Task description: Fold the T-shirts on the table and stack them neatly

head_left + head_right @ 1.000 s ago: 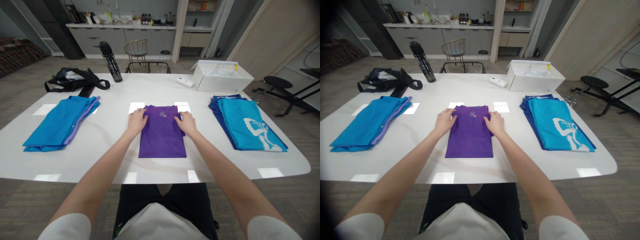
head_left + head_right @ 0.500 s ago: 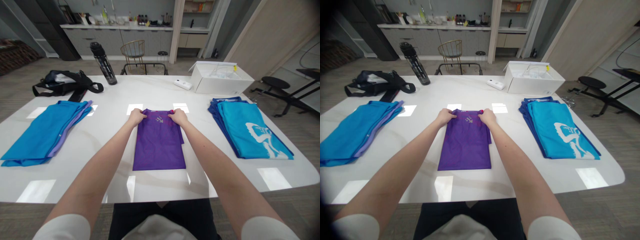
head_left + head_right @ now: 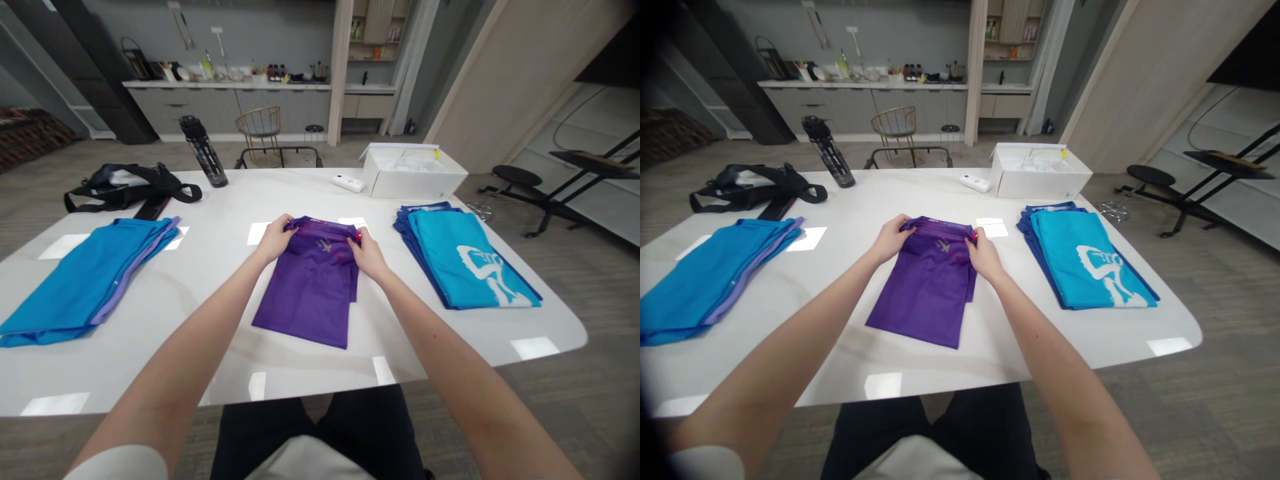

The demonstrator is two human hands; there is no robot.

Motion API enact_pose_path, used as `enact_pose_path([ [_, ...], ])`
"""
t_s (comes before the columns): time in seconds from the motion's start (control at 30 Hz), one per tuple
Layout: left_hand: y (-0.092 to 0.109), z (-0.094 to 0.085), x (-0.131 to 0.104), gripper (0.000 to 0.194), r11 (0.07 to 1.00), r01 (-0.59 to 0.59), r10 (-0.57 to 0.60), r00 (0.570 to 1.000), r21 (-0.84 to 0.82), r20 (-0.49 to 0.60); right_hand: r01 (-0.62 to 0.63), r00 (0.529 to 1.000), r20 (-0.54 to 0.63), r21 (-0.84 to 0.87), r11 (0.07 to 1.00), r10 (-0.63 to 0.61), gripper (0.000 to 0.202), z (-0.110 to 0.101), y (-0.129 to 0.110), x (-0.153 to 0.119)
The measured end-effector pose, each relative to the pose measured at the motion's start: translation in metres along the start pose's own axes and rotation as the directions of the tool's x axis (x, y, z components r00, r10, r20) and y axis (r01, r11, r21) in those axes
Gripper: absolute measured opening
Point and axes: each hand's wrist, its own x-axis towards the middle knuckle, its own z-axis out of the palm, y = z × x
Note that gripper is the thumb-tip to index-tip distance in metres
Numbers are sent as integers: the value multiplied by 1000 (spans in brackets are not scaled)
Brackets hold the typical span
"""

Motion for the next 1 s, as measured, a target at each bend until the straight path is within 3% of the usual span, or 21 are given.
enact_pose_path([
  [0.17,66,34,3,17,982,-186,188,979,-31,82,-39,988,-152,13,999,41,24,-50,9,-51],
  [0.37,154,96,5,18,940,-330,340,924,-81,175,-52,918,-394,-4,999,46,27,-131,28,-89],
  [0.57,219,164,5,13,908,-356,402,888,-220,222,-98,824,-565,-76,992,38,24,-220,54,-114],
  [0.67,245,192,6,11,887,-317,408,878,-334,251,-101,802,-598,-127,987,5,23,-265,66,-121],
  [0.77,270,217,12,10,856,-198,367,884,-478,291,-94,812,-583,-177,980,-27,24,-309,82,-112],
  [0.87,288,244,27,10,820,4,247,900,-573,360,-77,840,-539,-231,970,-62,25,-348,102,-82],
  [1.0,283,284,65,16,794,169,75,926,-583,371,-52,875,-474,-295,954,-99,26,-376,136,-18],
])
